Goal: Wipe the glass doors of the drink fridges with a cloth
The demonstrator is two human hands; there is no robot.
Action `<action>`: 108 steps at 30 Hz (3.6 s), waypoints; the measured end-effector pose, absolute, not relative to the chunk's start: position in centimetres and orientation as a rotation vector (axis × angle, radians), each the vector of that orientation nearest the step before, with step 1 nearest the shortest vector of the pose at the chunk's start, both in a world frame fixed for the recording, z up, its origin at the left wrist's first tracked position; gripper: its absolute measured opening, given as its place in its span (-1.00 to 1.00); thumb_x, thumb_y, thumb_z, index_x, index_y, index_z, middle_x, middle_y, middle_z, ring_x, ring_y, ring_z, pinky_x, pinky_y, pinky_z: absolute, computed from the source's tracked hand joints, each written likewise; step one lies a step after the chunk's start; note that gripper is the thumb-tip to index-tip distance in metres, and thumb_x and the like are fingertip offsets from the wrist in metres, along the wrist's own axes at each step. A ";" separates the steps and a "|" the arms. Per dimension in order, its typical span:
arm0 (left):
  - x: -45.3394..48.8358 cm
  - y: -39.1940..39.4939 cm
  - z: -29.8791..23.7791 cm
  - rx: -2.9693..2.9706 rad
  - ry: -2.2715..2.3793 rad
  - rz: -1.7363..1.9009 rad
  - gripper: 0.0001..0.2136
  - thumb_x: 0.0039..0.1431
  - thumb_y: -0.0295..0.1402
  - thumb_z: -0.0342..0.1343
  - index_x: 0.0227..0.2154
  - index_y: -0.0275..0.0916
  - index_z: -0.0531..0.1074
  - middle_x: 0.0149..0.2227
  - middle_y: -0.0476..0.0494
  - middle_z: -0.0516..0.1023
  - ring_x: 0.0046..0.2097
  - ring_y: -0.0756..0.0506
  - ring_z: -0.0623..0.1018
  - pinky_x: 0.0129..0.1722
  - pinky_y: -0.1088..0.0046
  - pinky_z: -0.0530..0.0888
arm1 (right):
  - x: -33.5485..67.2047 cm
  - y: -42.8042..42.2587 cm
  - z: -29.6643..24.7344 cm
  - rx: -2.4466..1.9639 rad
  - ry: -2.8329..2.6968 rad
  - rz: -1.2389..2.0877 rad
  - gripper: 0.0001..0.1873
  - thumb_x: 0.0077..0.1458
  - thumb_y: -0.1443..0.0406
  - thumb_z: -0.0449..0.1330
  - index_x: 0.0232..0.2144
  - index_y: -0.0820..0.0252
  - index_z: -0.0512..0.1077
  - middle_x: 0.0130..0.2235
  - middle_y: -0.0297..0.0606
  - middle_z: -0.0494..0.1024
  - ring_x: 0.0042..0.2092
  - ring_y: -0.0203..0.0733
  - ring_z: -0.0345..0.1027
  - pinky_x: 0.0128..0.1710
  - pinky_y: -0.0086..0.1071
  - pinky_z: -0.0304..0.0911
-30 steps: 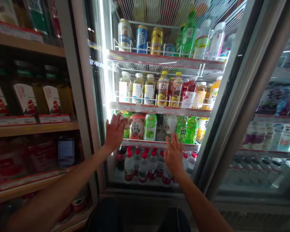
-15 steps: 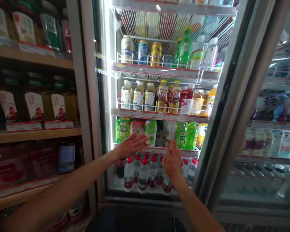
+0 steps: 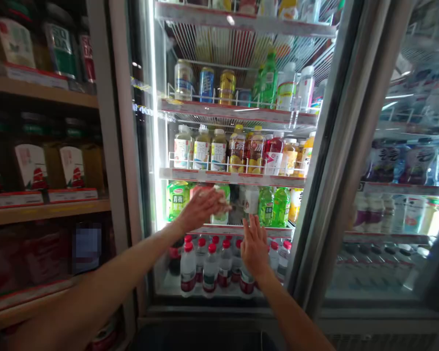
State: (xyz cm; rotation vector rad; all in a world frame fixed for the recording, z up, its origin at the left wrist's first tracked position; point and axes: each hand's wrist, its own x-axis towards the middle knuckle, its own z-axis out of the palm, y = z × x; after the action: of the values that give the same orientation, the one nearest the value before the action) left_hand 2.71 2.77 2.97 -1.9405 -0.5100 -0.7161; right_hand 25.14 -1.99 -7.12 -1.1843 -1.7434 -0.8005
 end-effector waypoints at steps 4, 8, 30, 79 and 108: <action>3.1 2.6 1.7 -1.882 -0.618 -0.849 -0.59 0.21 -0.43 -0.09 0.13 -0.14 0.23 0.28 -0.16 0.11 0.32 -0.19 0.02 0.28 0.00 -0.08 | 25.5 -2.0 -7.2 -1.139 -1.701 -0.771 -0.25 0.08 0.50 -0.08 0.29 0.10 -0.16 0.32 -0.12 0.01 0.33 -0.05 -0.16 0.20 0.02 0.04; 3.5 1.9 -2.0 -2.046 -0.247 -0.509 -0.65 0.22 -0.38 -0.09 0.07 -0.10 0.29 0.25 -0.05 0.18 0.27 -0.08 0.17 0.29 0.13 -0.02 | 26.2 -1.9 -7.4 -1.147 -1.638 -0.768 -0.30 0.10 0.46 -0.10 0.29 0.12 -0.12 0.27 -0.08 0.12 0.31 -0.06 -0.08 0.20 0.04 0.03; 6.6 2.1 -1.5 -2.108 -0.389 -0.597 -0.55 0.19 -0.43 -0.05 0.15 -0.10 0.18 0.27 -0.12 0.15 0.30 -0.12 0.12 0.28 0.08 -0.03 | 27.9 -4.1 -9.5 -1.215 -1.596 -0.714 -0.32 0.14 0.43 -0.10 0.29 0.08 -0.12 0.27 -0.08 0.13 0.29 -0.04 -0.02 0.18 0.06 0.04; -0.8 -3.4 -11.4 -2.077 -1.261 -0.899 -0.52 0.09 -0.41 0.01 0.12 -0.19 0.27 0.25 -0.20 0.16 0.30 -0.21 0.08 0.27 0.09 -0.01 | 21.8 -2.0 -15.9 -1.137 -1.870 -0.872 -0.48 0.10 0.46 -0.02 0.11 0.09 0.28 0.21 -0.17 0.26 0.34 -0.10 -0.24 0.25 -0.03 -0.10; -6.4 -3.1 -10.1 -1.881 -1.441 -1.035 -0.28 0.12 -0.44 -0.03 0.29 -0.18 -0.24 0.34 -0.28 -0.18 0.32 -0.33 -0.04 0.17 0.00 0.21 | 25.8 -0.2 -8.7 -1.151 -1.685 -0.900 -0.50 0.13 0.41 0.00 0.11 -0.03 0.28 0.31 -0.20 0.04 0.32 -0.06 -0.13 0.22 0.02 -0.03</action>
State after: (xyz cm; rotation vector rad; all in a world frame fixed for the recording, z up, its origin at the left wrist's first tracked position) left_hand -6.45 -3.12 -10.10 -1.8814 -1.4412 -1.0352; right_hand 25.80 -0.22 -8.74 -1.1515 -1.6849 -0.9004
